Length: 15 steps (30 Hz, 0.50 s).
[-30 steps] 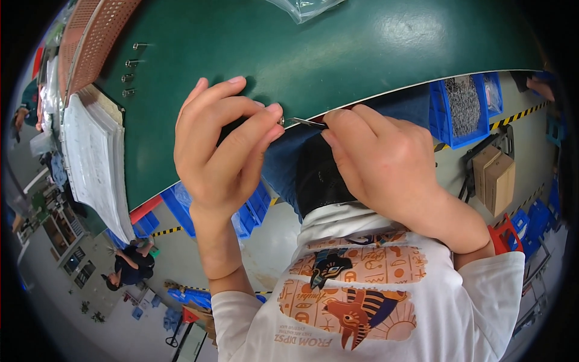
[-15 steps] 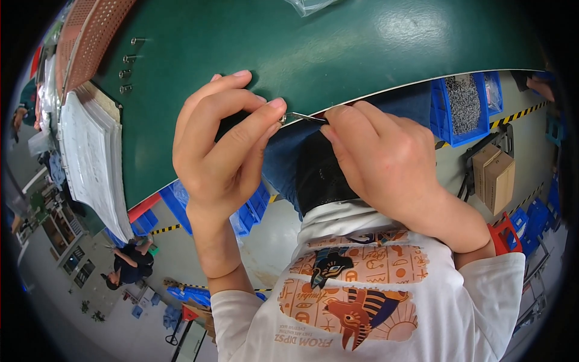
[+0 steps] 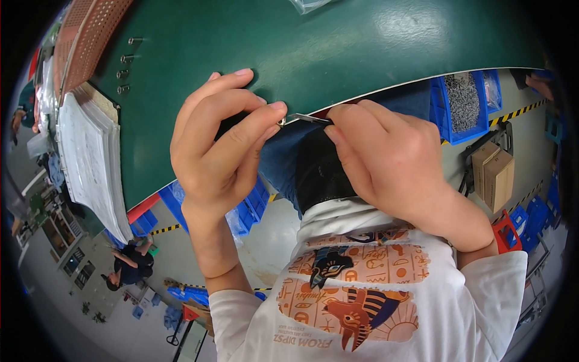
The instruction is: Using a utility knife to clean or deburr the interior of small metal hardware components.
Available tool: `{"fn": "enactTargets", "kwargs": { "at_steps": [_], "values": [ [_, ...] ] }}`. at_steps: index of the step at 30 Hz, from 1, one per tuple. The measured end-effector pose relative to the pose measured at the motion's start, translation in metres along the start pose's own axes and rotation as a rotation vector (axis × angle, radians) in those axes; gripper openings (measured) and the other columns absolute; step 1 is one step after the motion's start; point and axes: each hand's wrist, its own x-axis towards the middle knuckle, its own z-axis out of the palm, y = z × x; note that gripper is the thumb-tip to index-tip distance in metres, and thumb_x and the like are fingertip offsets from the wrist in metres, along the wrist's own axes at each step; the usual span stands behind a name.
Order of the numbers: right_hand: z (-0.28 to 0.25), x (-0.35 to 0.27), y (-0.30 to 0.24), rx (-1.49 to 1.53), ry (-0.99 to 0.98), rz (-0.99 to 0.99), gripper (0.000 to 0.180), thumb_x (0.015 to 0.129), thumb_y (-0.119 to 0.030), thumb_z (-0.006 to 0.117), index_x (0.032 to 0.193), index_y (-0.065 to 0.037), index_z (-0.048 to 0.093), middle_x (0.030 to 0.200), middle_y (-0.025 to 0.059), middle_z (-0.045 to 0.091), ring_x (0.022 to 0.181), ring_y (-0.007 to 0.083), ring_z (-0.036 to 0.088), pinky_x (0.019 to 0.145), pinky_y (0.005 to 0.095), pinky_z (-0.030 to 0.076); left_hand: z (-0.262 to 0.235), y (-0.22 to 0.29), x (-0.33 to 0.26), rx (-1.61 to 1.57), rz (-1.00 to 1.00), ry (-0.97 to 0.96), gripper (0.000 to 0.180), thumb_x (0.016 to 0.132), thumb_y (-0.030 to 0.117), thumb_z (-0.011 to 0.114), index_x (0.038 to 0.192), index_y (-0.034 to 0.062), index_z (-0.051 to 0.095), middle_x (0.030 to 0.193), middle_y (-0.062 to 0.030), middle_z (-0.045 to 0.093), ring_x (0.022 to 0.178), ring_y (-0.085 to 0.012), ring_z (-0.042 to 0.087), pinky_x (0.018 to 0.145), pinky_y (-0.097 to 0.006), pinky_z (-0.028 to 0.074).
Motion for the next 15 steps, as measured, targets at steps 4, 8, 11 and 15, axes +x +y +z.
{"fn": "enactTargets", "kwargs": {
  "at_steps": [4,8,11,15],
  "values": [
    [0.006,-0.002,0.001,-0.036,0.011,-0.038,0.013,0.072,-0.014,0.063,0.070,-0.010,0.051,0.059,0.0020,0.049,0.047,0.0177,0.055,0.040,0.0301,0.043,-0.001,-0.002,-0.001,-0.021,0.019,-0.021,0.022,0.063,0.006,0.070,0.085,0.0092,0.069,0.077,-0.0061,0.060,0.089,-0.0290,0.062,0.082,-0.043,0.048],
    [0.012,-0.003,0.005,-0.087,0.075,-0.084,0.012,0.070,-0.014,0.063,0.070,-0.011,0.052,0.061,0.0005,0.049,0.048,0.0154,0.054,0.042,0.0276,0.043,-0.002,-0.004,-0.001,-0.042,0.038,-0.029,0.023,0.063,0.006,0.070,0.086,0.0097,0.069,0.078,-0.0056,0.061,0.090,-0.0289,0.062,0.082,-0.043,0.047],
    [0.015,-0.004,0.005,-0.152,0.110,-0.112,0.011,0.068,-0.014,0.063,0.072,-0.012,0.053,0.061,-0.0010,0.047,0.049,0.0127,0.053,0.043,0.0253,0.041,-0.004,-0.005,0.000,-0.028,0.049,-0.049,0.023,0.064,0.006,0.069,0.086,0.0102,0.069,0.078,-0.0051,0.061,0.090,-0.0286,0.062,0.082,-0.043,0.047],
    [0.018,-0.005,0.005,-0.200,0.162,-0.119,0.011,0.066,-0.014,0.062,0.074,-0.013,0.054,0.061,-0.0023,0.045,0.048,0.0101,0.050,0.043,0.0241,0.040,-0.006,-0.007,0.002,-0.031,0.056,-0.059,0.023,0.064,0.007,0.069,0.086,0.0105,0.069,0.078,-0.0050,0.061,0.090,-0.0281,0.062,0.082,-0.043,0.047]
  ]
}}
